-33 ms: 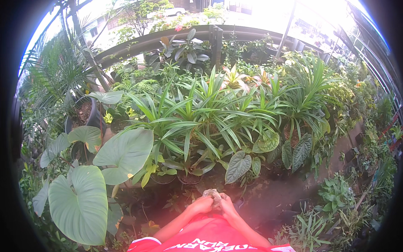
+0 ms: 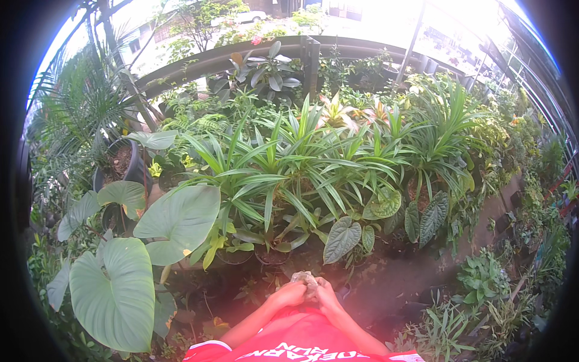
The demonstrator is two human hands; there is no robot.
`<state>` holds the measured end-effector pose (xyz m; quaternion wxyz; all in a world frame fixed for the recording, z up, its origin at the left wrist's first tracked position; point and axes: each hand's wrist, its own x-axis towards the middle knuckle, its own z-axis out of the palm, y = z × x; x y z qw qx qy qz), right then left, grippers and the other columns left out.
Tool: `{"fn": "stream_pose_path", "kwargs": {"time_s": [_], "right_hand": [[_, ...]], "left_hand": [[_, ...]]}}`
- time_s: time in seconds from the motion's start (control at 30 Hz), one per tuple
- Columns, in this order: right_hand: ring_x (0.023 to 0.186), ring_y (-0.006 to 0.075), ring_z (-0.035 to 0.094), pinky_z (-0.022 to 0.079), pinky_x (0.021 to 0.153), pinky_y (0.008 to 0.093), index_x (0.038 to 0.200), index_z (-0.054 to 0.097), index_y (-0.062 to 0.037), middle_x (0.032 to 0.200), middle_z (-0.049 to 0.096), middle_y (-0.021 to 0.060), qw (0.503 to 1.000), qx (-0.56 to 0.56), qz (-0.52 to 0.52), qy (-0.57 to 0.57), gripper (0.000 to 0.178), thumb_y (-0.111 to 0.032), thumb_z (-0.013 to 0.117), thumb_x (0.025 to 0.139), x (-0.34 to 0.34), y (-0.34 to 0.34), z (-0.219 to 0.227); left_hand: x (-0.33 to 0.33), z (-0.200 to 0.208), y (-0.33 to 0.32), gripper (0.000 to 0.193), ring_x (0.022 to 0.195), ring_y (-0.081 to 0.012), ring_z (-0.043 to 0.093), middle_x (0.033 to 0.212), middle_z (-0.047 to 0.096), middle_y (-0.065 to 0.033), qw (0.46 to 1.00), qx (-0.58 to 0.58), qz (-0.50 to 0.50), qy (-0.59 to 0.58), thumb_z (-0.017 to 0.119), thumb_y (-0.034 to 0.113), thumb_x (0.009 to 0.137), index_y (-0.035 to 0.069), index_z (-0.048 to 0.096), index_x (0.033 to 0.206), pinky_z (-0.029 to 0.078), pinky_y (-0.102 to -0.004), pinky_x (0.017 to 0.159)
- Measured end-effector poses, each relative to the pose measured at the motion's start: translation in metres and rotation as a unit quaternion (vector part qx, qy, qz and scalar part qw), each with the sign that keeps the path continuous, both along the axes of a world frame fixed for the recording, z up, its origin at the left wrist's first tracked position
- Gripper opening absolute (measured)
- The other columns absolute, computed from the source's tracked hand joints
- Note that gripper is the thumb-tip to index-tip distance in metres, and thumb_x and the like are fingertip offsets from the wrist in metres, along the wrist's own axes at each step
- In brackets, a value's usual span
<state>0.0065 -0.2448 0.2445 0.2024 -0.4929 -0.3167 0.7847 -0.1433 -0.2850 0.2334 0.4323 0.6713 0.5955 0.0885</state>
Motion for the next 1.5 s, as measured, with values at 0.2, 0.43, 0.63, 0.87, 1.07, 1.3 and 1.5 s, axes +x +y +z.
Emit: {"fn": "stream_pose_path", "kwargs": {"time_s": [0.2, 0.43, 0.63, 0.87, 1.07, 1.3, 1.5], "right_hand": [[0.066, 0.0116, 0.06, 0.047, 0.058, 0.0246, 0.102, 0.053, -0.0057, 0.084, 0.061, 0.0049, 1.0, 0.0, -0.001, 0.007, 0.015, -0.007, 0.057, 0.088, 0.0, 0.001, 0.001], [0.064, 0.0121, 0.06, 0.047, 0.058, 0.0249, 0.101, 0.052, -0.0052, 0.081, 0.061, 0.0045, 1.0, 0.005, 0.004, -0.006, 0.013, -0.006, 0.055, 0.089, -0.005, 0.01, 0.008], [0.059, 0.0054, 0.049, 0.035, 0.05, 0.0203, 0.099, 0.051, -0.008, 0.079, 0.056, -0.0006, 1.0, 0.007, -0.012, -0.004, 0.012, -0.009, 0.057, 0.088, -0.008, 0.007, 0.017], [0.074, 0.0149, 0.062, 0.05, 0.061, 0.0273, 0.102, 0.049, -0.0017, 0.089, 0.059, 0.008, 1.0, 0.004, -0.001, -0.003, 0.017, 0.002, 0.051, 0.085, -0.007, 0.009, 0.022], [0.072, 0.0148, 0.062, 0.051, 0.06, 0.0275, 0.101, 0.049, -0.0025, 0.088, 0.059, 0.0079, 1.0, 0.006, -0.005, 0.005, 0.015, 0.0, 0.052, 0.086, -0.007, 0.009, 0.019], [0.061, 0.0054, 0.048, 0.034, 0.051, 0.0212, 0.101, 0.051, -0.0082, 0.08, 0.056, -0.0012, 1.0, 0.01, -0.003, -0.011, 0.014, -0.011, 0.057, 0.089, -0.009, 0.008, 0.02], [0.061, 0.0099, 0.053, 0.039, 0.052, 0.0236, 0.098, 0.05, -0.0044, 0.079, 0.057, 0.0038, 1.0, 0.005, -0.007, -0.007, 0.011, -0.005, 0.055, 0.088, -0.007, 0.011, 0.021]], "left_hand": [[-0.004, 0.002, 0.0, 0.035, 0.104, -0.0368, 0.059, 0.118, 0.059, -0.0175, 1.0, 0.007, 0.004, 0.029, 0.055, 0.034, 0.088, 0.005, 0.064, 0.106, 0.048, -0.0444, 0.086], [-0.016, 0.019, 0.009, 0.03, 0.091, -0.0361, 0.064, 0.1, 0.066, -0.0196, 0.998, 0.044, 0.044, 0.017, 0.059, 0.027, 0.082, 0.008, 0.07, 0.101, 0.051, -0.0445, 0.079], [-0.019, 0.037, 0.009, 0.022, 0.074, -0.033, 0.067, 0.078, 0.068, -0.0175, 0.981, 0.052, 0.185, -0.026, 0.069, 0.023, 0.071, 0.006, 0.073, 0.084, 0.054, -0.0412, 0.069], [-0.015, 0.035, 0.008, 0.024, 0.074, -0.0354, 0.067, 0.075, 0.068, -0.0175, 0.974, 0.084, 0.208, -0.034, 0.068, 0.027, 0.07, 0.009, 0.071, 0.085, 0.053, -0.0433, 0.069], [-0.015, 0.029, 0.008, 0.025, 0.077, -0.0352, 0.067, 0.08, 0.069, -0.0154, 0.971, 0.091, 0.213, -0.054, 0.068, 0.026, 0.071, 0.007, 0.065, 0.087, 0.053, -0.0435, 0.07], [-0.015, 0.019, 0.007, 0.024, 0.08, -0.0344, 0.067, 0.084, 0.07, -0.013, 0.966, 0.095, 0.225, -0.085, 0.069, 0.024, 0.074, 0.008, 0.065, 0.091, 0.053, -0.0427, 0.072], [-0.022, 0.025, 0.006, 0.023, 0.082, -0.0323, 0.067, 0.086, 0.069, -0.0141, 0.959, 0.104, 0.242, -0.109, 0.07, 0.019, 0.073, 0.005, 0.063, 0.089, 0.053, -0.041, 0.072]]}}
